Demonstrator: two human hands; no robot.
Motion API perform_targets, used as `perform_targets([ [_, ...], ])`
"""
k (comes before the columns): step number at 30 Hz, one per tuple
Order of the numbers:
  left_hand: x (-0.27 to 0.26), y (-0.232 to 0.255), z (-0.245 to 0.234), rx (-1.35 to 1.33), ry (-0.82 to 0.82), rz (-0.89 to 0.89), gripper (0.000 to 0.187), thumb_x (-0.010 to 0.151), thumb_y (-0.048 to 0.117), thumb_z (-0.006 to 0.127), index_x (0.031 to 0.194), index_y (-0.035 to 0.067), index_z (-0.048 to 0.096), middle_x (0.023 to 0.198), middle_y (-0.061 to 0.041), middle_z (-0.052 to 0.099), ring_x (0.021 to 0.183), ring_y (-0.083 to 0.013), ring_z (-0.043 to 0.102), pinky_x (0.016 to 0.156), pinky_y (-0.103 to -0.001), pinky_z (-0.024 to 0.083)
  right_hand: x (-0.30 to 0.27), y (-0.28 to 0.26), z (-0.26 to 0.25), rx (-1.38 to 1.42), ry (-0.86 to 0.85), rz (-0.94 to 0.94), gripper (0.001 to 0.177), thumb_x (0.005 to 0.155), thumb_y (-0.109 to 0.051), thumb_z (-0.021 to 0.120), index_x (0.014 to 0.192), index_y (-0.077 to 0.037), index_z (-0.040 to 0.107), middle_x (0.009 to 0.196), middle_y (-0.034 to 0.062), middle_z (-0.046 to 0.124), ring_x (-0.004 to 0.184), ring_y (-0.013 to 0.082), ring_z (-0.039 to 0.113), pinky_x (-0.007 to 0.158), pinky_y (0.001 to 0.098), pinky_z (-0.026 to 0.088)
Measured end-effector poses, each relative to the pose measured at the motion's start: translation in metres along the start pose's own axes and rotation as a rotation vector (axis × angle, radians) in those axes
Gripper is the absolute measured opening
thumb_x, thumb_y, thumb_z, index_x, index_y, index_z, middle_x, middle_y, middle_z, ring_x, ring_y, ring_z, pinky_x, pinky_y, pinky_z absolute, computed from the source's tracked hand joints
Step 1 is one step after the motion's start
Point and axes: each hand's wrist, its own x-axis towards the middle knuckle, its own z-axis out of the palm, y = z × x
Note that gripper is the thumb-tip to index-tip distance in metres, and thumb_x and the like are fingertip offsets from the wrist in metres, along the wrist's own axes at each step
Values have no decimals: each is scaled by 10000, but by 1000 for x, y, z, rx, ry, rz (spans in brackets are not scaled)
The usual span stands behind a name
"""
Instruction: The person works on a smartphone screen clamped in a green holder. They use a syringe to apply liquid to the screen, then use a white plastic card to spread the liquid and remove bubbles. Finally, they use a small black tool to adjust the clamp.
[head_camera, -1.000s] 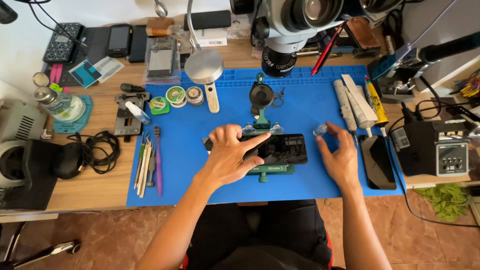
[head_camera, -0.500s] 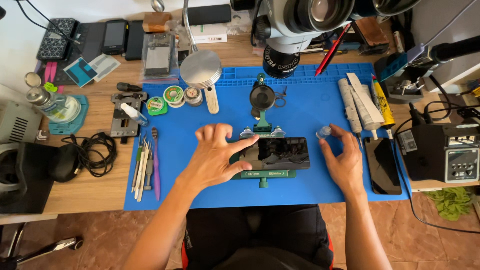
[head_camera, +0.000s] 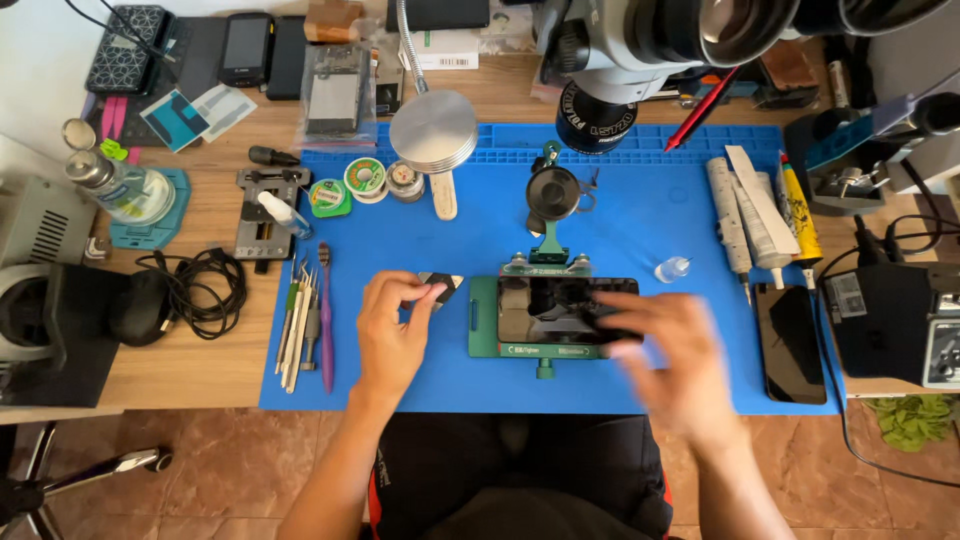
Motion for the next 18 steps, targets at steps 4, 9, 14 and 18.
perform_targets([
  [4,-9,-6,7,24,1,-46,139,935,56,814,894,74,683,907,-38,702,825,-230,700,783,-346,523,15,-14,27,-150,-204,-132,400,984,-555,604,1085,-180,701,1219,49,771,1002,265,660,890,393,510],
  [9,-8,-7,7,29,14,-40,119,1036,44,669,933,86,712,894,-15,701,856,-227,702,801,-331,511,24,-28,46,-198,-287,-210,488,991,-631,531,1064,-163,649,1338,69,718,967,269,594,805,386,479],
  [14,-6,-5,6,-7,10,-63,162,1062,59,630,930,92,718,852,-20,672,806,-243,691,787,-341,520,32,-41,64,-137,-277,-252,484,992,-621,555,1061,-150,636,1351,89,716,962,260,585,799,367,471],
  [18,-6,-6,4,6,6,-54,151,1057,61,641,936,102,722,853,-8,672,796,-233,686,778,-338,526,30,-49,68,-130,-280,-279,454,995,-581,581,1107,-146,650,1332,74,721,956,254,571,788,357,454],
])
